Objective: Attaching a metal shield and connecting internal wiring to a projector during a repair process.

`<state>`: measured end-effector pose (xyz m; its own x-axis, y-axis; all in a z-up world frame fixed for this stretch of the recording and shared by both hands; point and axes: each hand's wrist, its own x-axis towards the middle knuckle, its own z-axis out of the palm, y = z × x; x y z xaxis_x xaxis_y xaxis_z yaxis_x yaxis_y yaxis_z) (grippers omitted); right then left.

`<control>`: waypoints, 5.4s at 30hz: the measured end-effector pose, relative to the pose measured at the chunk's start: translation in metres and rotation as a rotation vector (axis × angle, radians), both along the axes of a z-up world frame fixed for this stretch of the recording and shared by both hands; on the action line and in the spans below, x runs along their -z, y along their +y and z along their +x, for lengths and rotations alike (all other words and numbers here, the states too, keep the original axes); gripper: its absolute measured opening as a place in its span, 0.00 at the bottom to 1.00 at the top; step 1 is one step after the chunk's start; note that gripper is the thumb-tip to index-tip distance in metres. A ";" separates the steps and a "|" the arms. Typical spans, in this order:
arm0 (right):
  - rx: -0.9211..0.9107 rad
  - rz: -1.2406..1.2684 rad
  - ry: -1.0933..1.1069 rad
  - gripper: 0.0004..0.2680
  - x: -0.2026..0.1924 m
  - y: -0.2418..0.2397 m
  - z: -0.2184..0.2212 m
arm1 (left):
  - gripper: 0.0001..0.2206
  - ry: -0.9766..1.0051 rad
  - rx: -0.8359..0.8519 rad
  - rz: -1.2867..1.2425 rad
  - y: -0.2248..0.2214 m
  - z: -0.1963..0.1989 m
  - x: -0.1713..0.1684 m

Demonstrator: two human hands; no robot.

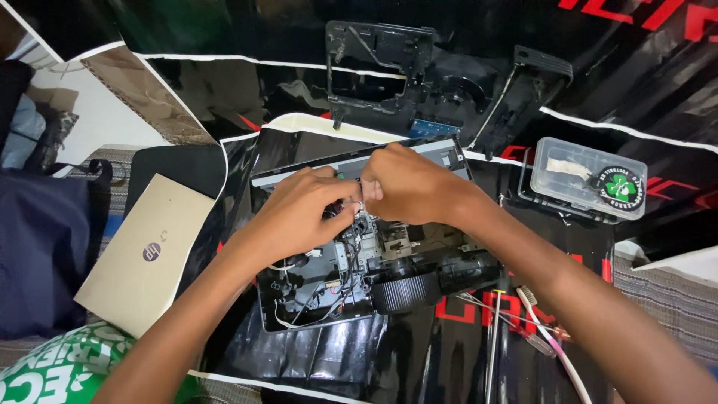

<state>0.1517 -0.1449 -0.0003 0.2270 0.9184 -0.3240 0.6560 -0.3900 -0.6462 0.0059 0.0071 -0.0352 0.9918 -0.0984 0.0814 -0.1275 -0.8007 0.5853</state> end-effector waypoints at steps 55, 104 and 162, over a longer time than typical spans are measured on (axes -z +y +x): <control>0.143 0.205 -0.053 0.02 0.012 -0.021 -0.005 | 0.09 -0.054 -0.033 0.185 -0.017 0.008 -0.020; 0.110 -0.090 0.132 0.08 0.012 -0.005 0.015 | 0.07 0.202 -0.062 0.013 -0.004 0.021 -0.023; 0.040 0.252 -0.358 0.07 0.026 -0.043 -0.026 | 0.13 -0.150 -0.183 0.069 -0.019 -0.025 0.005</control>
<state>0.1256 -0.1878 -0.0266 0.3210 0.9470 0.0147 0.8435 -0.2788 -0.4591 -0.0187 -0.0114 -0.0404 0.9709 0.0714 0.2285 -0.0581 -0.8557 0.5142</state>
